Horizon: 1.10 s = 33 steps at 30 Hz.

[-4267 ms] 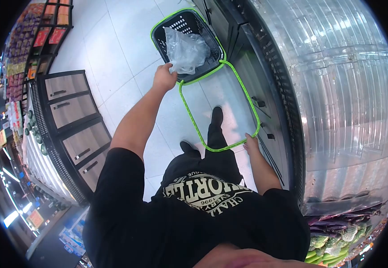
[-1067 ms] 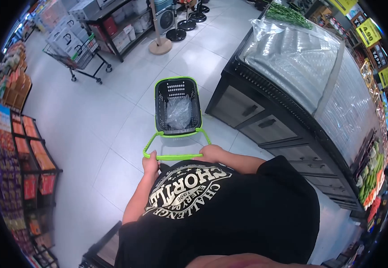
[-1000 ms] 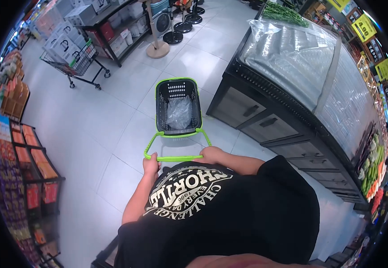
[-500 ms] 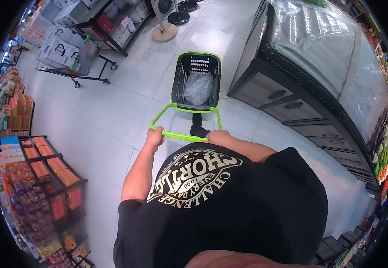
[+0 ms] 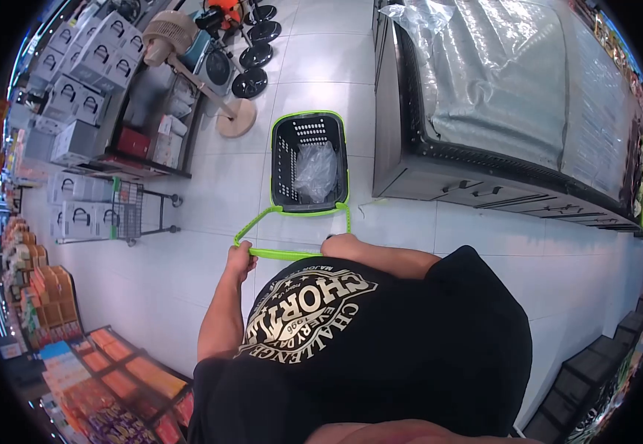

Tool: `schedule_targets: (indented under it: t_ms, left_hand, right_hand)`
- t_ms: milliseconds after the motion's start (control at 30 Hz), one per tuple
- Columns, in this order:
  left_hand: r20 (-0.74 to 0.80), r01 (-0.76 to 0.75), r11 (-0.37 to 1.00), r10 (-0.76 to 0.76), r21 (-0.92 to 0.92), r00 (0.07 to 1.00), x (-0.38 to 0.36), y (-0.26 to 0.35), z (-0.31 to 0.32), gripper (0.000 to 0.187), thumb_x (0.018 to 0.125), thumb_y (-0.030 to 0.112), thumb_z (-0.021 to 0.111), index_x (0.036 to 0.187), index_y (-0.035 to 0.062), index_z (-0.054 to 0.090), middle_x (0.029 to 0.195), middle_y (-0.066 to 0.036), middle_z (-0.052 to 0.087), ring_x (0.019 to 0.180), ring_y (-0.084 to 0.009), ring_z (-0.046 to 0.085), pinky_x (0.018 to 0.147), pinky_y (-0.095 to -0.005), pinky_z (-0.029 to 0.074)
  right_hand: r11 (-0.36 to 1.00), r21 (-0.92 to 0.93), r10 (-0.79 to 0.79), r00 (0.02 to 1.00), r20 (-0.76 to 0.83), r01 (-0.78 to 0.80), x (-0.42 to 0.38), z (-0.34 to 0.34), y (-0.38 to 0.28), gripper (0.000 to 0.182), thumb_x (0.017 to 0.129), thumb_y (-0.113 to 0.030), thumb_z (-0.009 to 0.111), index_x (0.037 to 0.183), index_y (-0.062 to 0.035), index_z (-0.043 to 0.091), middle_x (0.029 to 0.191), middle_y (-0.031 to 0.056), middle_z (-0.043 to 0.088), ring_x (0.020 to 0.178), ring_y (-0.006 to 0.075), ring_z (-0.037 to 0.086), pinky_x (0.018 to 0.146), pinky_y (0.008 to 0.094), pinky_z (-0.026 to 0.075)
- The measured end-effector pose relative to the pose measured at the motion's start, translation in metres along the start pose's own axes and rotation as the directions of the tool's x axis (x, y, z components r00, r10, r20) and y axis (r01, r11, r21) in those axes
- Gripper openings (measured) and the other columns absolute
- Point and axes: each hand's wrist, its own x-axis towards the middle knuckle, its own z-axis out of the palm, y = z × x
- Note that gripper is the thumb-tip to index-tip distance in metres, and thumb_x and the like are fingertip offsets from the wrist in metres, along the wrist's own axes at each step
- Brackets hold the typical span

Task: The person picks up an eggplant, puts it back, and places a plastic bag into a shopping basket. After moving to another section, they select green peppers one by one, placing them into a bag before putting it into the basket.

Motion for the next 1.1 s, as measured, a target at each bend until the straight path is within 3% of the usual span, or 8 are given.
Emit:
schedule_targets:
  t_ms: [167,267,367,533,833,933,1000,1100]
  left_hand:
    - [0.167,0.042,0.995,-0.056,0.088,0.984,0.056,0.041,0.014,0.023,0.088,0.022,0.052,0.086,-0.0012,0.05,0.064,-0.008,0.055,0.05,-0.0151,0.053,0.043,-0.0294,0.042]
    - [0.136,0.043,0.993,-0.058,0.112,0.989,0.068,0.066,0.029,0.022,0.088,0.022,0.051,0.085,-0.0001,0.051,0.066,-0.009,0.056,0.051,-0.0149,0.053,0.043,-0.0292,0.042]
    - [0.162,0.042,0.989,-0.065,0.145,0.985,0.089,0.091,0.047,0.023,0.089,0.023,0.05,0.082,0.0013,0.053,0.066,-0.008,0.057,0.051,-0.0148,0.054,0.044,-0.029,0.043]
    - [0.192,0.028,0.986,-0.059,0.162,0.98,0.128,0.12,0.074,0.025,0.088,0.024,0.05,0.083,0.0003,0.054,0.069,-0.009,0.058,0.054,-0.0155,0.057,0.045,-0.03,0.045]
    - [0.241,0.024,0.987,-0.063,0.159,0.969,0.235,0.204,0.115,0.025,0.087,0.022,0.052,0.09,-0.0024,0.049,0.074,-0.012,0.057,0.058,-0.0199,0.061,0.043,-0.0309,0.045]
    - [0.279,0.076,0.986,-0.115,0.146,0.953,0.279,0.211,0.134,0.026,0.087,0.023,0.052,0.091,-0.0022,0.05,0.075,-0.013,0.058,0.058,-0.0201,0.06,0.042,-0.0307,0.043]
    - [0.414,-0.243,0.887,0.065,0.393,0.908,0.299,0.242,0.143,0.026,0.086,0.024,0.052,0.089,-0.002,0.052,0.075,-0.011,0.059,0.057,-0.0199,0.06,0.041,-0.0305,0.042]
    - [0.487,-0.322,0.85,0.09,0.418,0.869,0.319,0.274,0.159,0.032,0.085,0.027,0.053,0.089,-0.0043,0.054,0.075,-0.014,0.061,0.055,-0.0206,0.059,0.042,-0.0326,0.043]
  right_hand:
    - [0.996,0.064,0.063,0.997,-0.044,-0.06,0.033,-0.026,0.04,0.027,0.081,-0.023,0.053,0.095,-0.0095,0.072,0.097,0.0163,0.07,0.092,0.0338,0.068,0.074,0.046,0.054]
    - [0.993,0.075,0.102,0.992,-0.078,-0.096,0.045,-0.039,0.052,0.027,0.081,-0.022,0.052,0.094,-0.0092,0.072,0.098,0.0168,0.07,0.092,0.0325,0.068,0.074,0.0458,0.054]
    - [0.982,0.113,0.165,0.982,-0.091,-0.154,0.059,-0.054,0.078,0.034,0.087,-0.036,0.052,0.093,-0.0099,0.072,0.099,0.0162,0.069,0.093,0.0331,0.067,0.076,0.0456,0.054]
    - [0.957,0.181,0.259,0.949,-0.177,-0.227,0.071,-0.086,0.106,0.066,0.081,-0.073,0.048,0.092,-0.0111,0.07,0.095,0.0143,0.069,0.092,0.0358,0.066,0.077,0.0465,0.053]
    - [0.891,0.366,0.347,0.922,-0.171,-0.268,0.127,-0.175,0.163,0.024,0.081,-0.026,0.06,0.097,-0.0107,0.069,0.097,0.0161,0.069,0.093,0.0347,0.066,0.08,0.0443,0.051]
    - [0.894,0.37,0.32,0.939,-0.129,-0.254,0.152,-0.19,0.201,0.025,0.079,-0.026,0.062,0.098,-0.0117,0.069,0.098,0.0164,0.068,0.094,0.0349,0.066,0.08,0.0445,0.051]
    - [0.89,0.36,0.362,0.914,-0.185,-0.279,0.171,-0.211,0.217,0.029,0.08,-0.035,0.065,0.097,-0.0113,0.069,0.097,0.0173,0.068,0.094,0.0363,0.065,0.08,0.0446,0.05]
    - [0.819,0.44,0.494,0.842,-0.215,-0.368,0.169,-0.252,0.219,0.051,0.081,-0.059,0.063,0.097,-0.011,0.069,0.093,0.0177,0.068,0.094,0.0383,0.064,0.081,0.0443,0.05]
